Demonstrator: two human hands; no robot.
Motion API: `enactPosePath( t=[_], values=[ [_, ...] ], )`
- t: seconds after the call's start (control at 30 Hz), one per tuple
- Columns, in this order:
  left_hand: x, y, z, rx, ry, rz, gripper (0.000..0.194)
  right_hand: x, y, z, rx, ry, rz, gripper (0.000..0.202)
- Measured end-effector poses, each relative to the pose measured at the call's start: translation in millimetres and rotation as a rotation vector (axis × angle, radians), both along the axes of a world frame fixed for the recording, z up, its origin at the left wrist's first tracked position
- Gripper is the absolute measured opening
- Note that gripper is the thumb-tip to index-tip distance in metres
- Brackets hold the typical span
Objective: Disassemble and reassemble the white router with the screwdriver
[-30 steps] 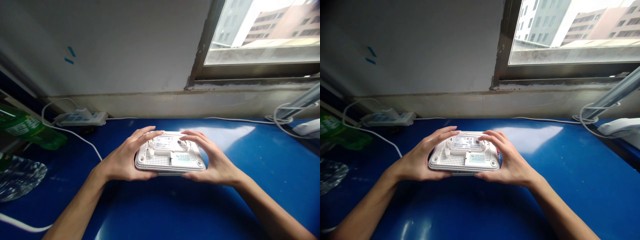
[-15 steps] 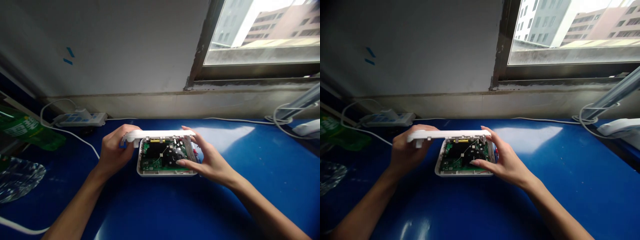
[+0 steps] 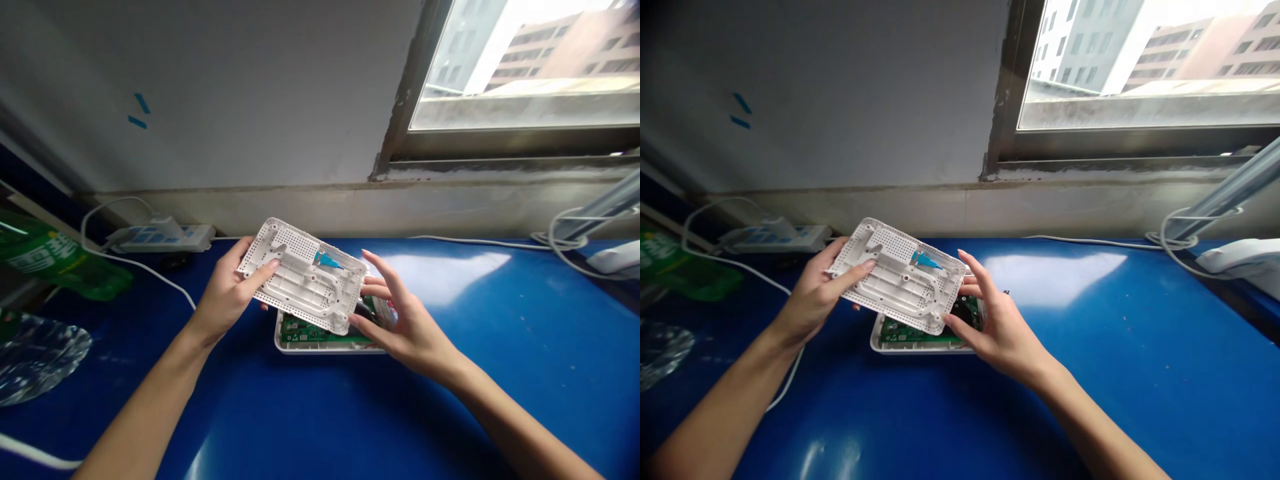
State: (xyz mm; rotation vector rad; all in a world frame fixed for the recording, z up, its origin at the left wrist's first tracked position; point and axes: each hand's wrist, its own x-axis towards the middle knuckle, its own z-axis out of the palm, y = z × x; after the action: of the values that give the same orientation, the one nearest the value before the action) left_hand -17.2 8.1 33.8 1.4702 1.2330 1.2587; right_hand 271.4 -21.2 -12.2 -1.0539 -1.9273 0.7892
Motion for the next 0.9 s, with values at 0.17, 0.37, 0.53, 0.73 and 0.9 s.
enactPosePath(
  t=[0.17, 0.37, 0.53, 0.73, 0.9],
  values=[
    [2, 0, -1.6, -0.113, -0.100, -0.036, 0.040, 0, -2, 6.0, -0.015, 0.027, 0.013, 0.071],
    [4, 3, -4.3, -0.131, -0.084, -0.039, 0.041, 5, 0, 5.5, 0.038, -0.096, 0.003, 0.051],
    [5, 3, -6.5, -0.178, -0.098, -0.064, 0.044, 1, 0, 4.2, 0.115, -0.126, -0.060, 0.045],
    [8, 1, -6.2, -0.202, -0.106, -0.137, 0.041, -3, 0, 6.8, 0.090, -0.047, -0.188, 0.029],
    [9, 1, -5.4, -0.179, -0.136, -0.109, 0.048, -7, 14, 8.8, 0.304, -0.204, -0.283, 0.017]
  ],
)
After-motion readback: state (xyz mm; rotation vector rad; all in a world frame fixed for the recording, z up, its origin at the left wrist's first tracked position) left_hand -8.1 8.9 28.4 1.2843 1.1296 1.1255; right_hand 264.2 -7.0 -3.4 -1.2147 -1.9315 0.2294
